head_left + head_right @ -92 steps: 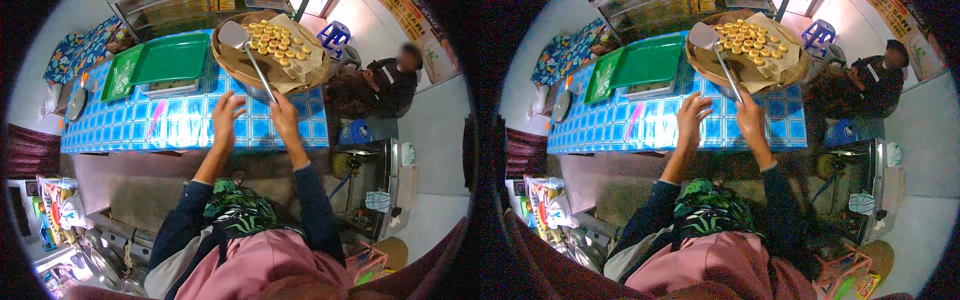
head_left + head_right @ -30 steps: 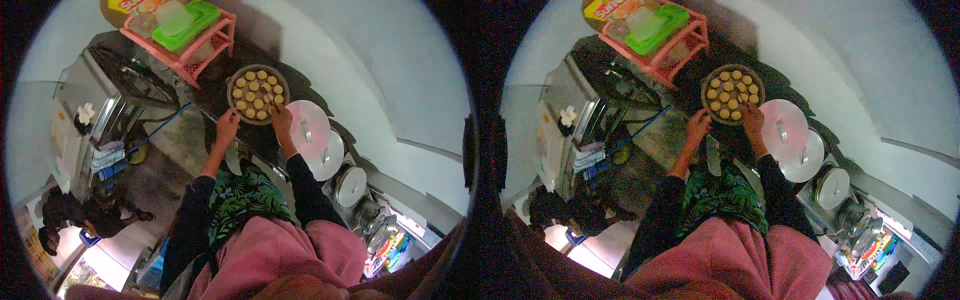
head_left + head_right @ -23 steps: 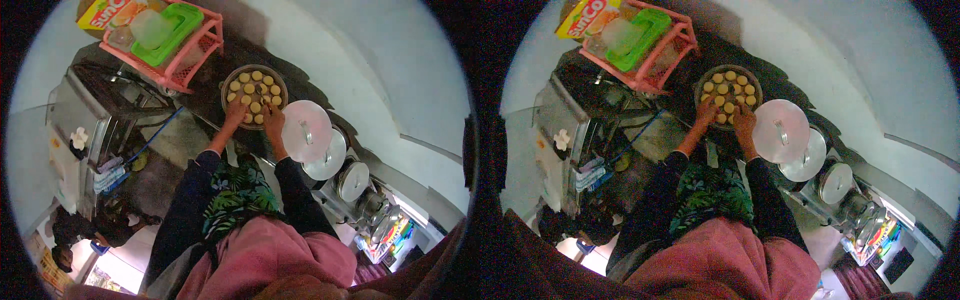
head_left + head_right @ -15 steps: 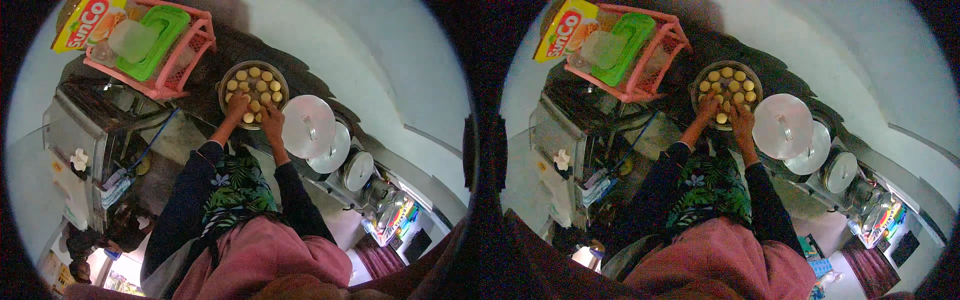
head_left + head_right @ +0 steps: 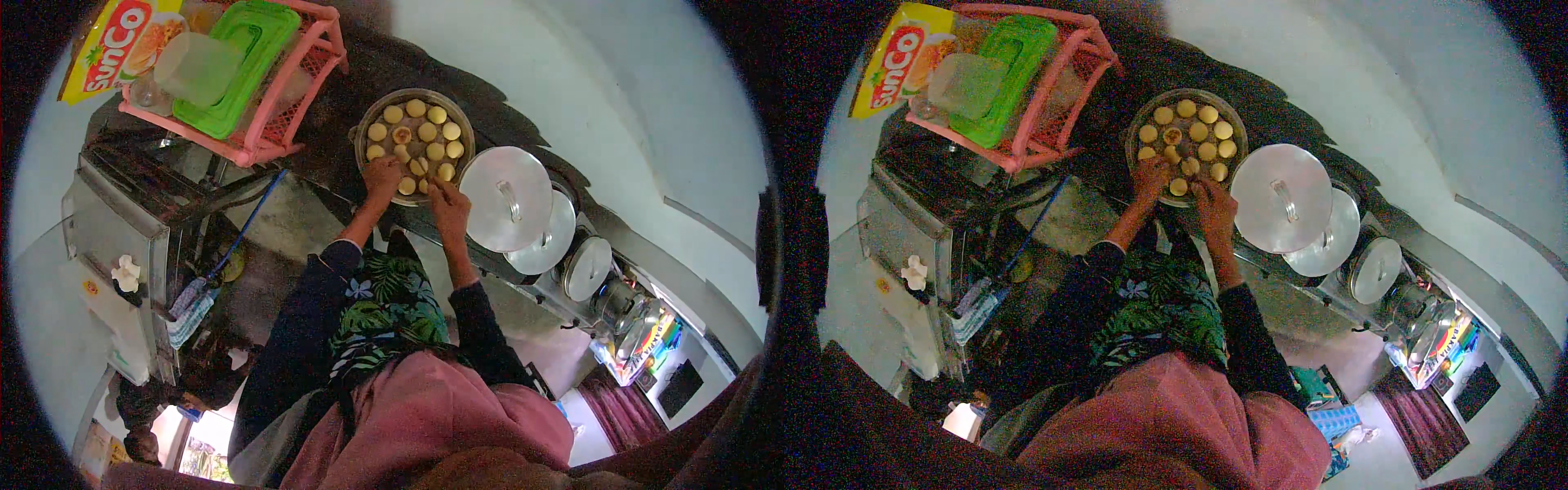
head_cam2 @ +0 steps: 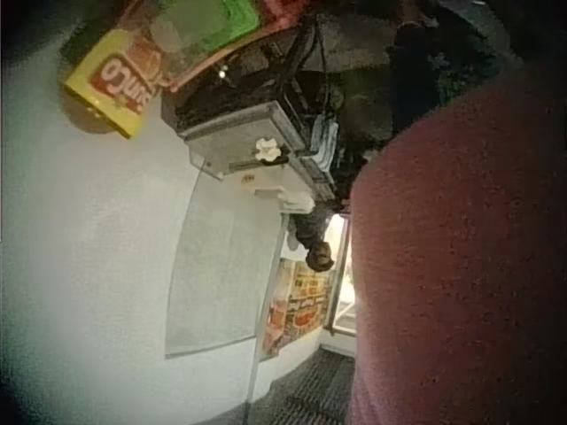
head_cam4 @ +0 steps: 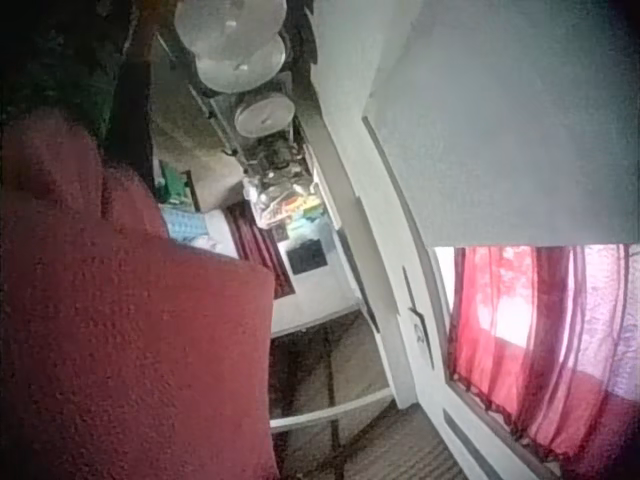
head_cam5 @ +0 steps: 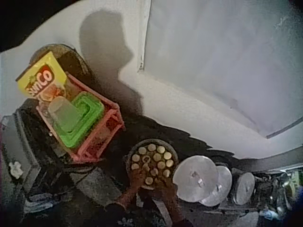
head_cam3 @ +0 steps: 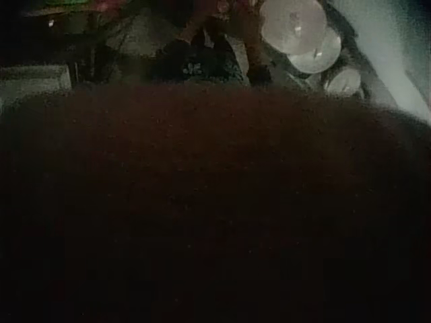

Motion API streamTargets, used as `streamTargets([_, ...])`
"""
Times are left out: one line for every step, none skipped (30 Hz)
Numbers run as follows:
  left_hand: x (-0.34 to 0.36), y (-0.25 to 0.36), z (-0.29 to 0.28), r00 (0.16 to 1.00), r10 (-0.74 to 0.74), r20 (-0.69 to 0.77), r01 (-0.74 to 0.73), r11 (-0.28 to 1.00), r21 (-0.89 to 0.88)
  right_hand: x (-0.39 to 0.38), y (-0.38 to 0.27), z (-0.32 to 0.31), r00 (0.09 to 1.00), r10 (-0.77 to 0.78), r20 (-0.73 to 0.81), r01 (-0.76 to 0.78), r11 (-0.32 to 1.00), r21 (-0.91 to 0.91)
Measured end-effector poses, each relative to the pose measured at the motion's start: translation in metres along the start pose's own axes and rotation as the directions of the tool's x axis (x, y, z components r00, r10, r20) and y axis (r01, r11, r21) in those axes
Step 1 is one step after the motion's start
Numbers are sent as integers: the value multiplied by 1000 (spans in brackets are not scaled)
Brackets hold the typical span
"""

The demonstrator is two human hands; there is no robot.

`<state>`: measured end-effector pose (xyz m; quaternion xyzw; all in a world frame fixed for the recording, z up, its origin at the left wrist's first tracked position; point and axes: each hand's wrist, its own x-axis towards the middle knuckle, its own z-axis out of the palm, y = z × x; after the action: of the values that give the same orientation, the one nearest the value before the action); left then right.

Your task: The person removes small round pastries from a heated multi-cavity pan using a spatula, transfers them to a large tray, and then places fresh dough balls into the pan by hand.

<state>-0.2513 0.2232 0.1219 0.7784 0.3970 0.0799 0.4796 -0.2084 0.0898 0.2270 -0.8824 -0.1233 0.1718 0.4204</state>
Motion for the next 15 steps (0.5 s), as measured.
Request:
streamTargets([-4, -8, -2, 999, 30, -29, -29, 999, 22, -8, -14, -7, 998, 34, 45, -35, 999, 17])
streamTargets([-6, -21, 4, 996, 66, -53, -63, 997, 44, -16, -22, -14, 994, 73, 83, -76, 997, 29])
streamTargets([-6, -37, 5, 1000, 16, 10, -17, 998, 62, -22, -22, -16, 993, 82, 89, -83, 997, 4])
streamTargets([-6, -35, 9, 999, 35, 29, -37, 998, 56, -22, -17, -22, 993, 96, 75, -95, 995, -22])
streamTargets([-7, -33, 13, 997, 53, 48, -55, 997, 48, -22, -13, -27, 992, 109, 62, -106, 993, -48])
streamTargets([-13, -30, 17, 993, 122, 4, -122, 992, 23, -22, -5, -30, 994, 99, 39, -95, 991, -95])
streamTargets([-19, -26, 18, 981, 190, -38, -190, 982, 7, -24, 1, -31, 996, 92, 16, -89, 987, -136])
streamTargets([-22, -23, 17, 980, 201, 6, -201, 977, 72, -25, 6, -31, 996, 83, -6, -83, 981, -176])
streamTargets([-26, -19, 17, 977, 208, 49, -213, 967, 137, -27, 11, -32, 997, 72, 12, -69, 982, -175])
streamTargets([-27, -15, 18, 980, 188, 69, -197, 965, 174, -25, 7, -32, 998, 57, 38, -49, 983, -179])
streamTargets([-28, -12, 18, 982, 168, 88, -183, 960, 212, -25, 3, -32, 997, 41, 65, -28, 983, -181])
streamTargets([-27, -6, 22, 988, 129, 90, -146, 963, 227, -28, 1, -33, 995, 60, 74, -51, 993, -109])
streamTargets([-26, 3, 23, 990, 96, 100, -118, 963, 242, -32, 1, -36, 994, 84, 76, -82, 996, -35])
streamTargets([-25, 13, 21, 989, 35, 142, -71, 963, 260, -36, 2, -39, 990, 115, 75, -118, 992, 39])
streamTargets([-24, 22, 19, 983, -27, 183, -26, 959, 281, -38, 2, -42, 990, 134, 49, -135, 990, 27])
